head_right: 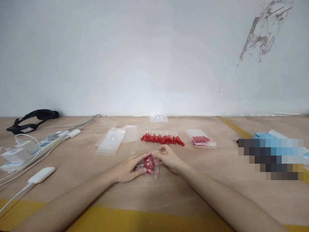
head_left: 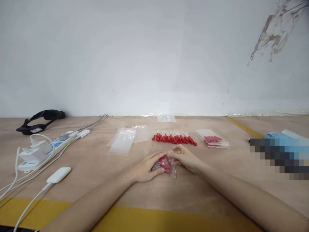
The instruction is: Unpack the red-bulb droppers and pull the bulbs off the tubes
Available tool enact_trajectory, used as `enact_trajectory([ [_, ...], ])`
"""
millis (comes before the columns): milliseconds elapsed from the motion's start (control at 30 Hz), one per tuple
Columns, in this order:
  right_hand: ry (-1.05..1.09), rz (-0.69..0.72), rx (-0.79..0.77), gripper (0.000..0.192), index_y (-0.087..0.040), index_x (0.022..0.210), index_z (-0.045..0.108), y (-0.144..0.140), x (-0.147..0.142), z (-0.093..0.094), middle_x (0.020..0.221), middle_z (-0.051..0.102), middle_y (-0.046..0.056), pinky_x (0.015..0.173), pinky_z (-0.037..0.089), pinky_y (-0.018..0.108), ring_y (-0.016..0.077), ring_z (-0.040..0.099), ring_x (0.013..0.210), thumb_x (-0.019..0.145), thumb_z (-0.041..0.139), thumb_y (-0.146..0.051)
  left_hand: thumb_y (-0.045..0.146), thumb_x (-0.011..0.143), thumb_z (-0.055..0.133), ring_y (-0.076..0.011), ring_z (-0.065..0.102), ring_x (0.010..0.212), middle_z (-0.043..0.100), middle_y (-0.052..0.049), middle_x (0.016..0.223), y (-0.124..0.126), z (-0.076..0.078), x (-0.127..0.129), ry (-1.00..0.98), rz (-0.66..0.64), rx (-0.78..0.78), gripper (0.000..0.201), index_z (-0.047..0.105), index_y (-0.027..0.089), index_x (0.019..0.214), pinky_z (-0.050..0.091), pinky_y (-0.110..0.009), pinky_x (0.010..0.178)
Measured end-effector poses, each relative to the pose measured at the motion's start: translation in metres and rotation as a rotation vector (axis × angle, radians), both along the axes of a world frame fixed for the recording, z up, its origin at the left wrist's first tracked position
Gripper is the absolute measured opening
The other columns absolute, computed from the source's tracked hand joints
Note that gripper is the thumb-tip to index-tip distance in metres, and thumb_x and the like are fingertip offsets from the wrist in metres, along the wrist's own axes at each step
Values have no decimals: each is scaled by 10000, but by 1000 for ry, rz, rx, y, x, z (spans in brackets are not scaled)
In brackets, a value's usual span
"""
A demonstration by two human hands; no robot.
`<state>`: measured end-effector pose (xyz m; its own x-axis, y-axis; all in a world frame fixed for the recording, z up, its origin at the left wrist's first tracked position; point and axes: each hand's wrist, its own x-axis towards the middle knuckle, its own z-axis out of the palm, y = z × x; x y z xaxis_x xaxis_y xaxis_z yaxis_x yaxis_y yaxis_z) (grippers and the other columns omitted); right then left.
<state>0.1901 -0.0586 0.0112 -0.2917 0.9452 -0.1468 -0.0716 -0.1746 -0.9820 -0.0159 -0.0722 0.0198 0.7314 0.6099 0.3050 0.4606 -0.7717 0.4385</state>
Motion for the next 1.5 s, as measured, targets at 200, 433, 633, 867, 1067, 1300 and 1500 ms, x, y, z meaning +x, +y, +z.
enact_trajectory([
  [200,-42,-37,-124,557,-195,922,328,-15,4,4,592,566,-62,537,502,278,131,586,506,540,732,-146,388,825,497,-226,424,1164,455,-104,1270,0,1,3,-24,71,41,495,384,209,1273,357,-395,973],
  [433,-29,-136,-145,575,-203,866,332,-8,-2,1,561,577,-65,465,491,265,141,585,475,484,756,-124,292,883,390,-185,514,1010,546,-75,1106,14,6,10,7,66,76,323,483,213,1182,419,-325,881],
  [633,-22,-100,-94,642,-203,860,317,-8,-5,0,516,565,-82,430,484,268,130,550,412,433,798,-193,278,896,369,-183,492,1030,539,-64,1129,35,12,25,96,-97,310,283,583,259,1082,388,-331,899],
  [867,-60,-103,-75,648,-205,836,311,-9,-5,0,495,562,-89,394,449,234,101,506,357,418,805,-229,321,890,394,-161,558,922,644,-52,966,48,5,31,33,-235,397,280,659,232,905,435,-295,833],
  [1067,64,-14,-72,628,-204,826,323,-9,2,-2,503,576,-86,484,480,246,113,558,434,419,799,-256,282,892,396,-137,590,855,662,-38,912,50,-6,29,-20,-251,389,274,659,208,866,460,-252,787],
  [1300,115,43,-144,583,-181,883,350,-5,13,-4,575,626,-31,532,508,266,123,590,505,459,744,-115,258,896,386,-160,511,1065,577,-42,1142,47,3,31,99,-252,294,276,572,222,1096,409,-269,908],
  [1500,96,25,-167,521,-178,869,346,-5,11,-1,607,641,-2,526,512,248,115,590,511,487,681,-61,253,881,418,-166,474,1118,547,-58,1179,47,7,31,127,-262,258,242,592,198,1039,382,-275,949],
])
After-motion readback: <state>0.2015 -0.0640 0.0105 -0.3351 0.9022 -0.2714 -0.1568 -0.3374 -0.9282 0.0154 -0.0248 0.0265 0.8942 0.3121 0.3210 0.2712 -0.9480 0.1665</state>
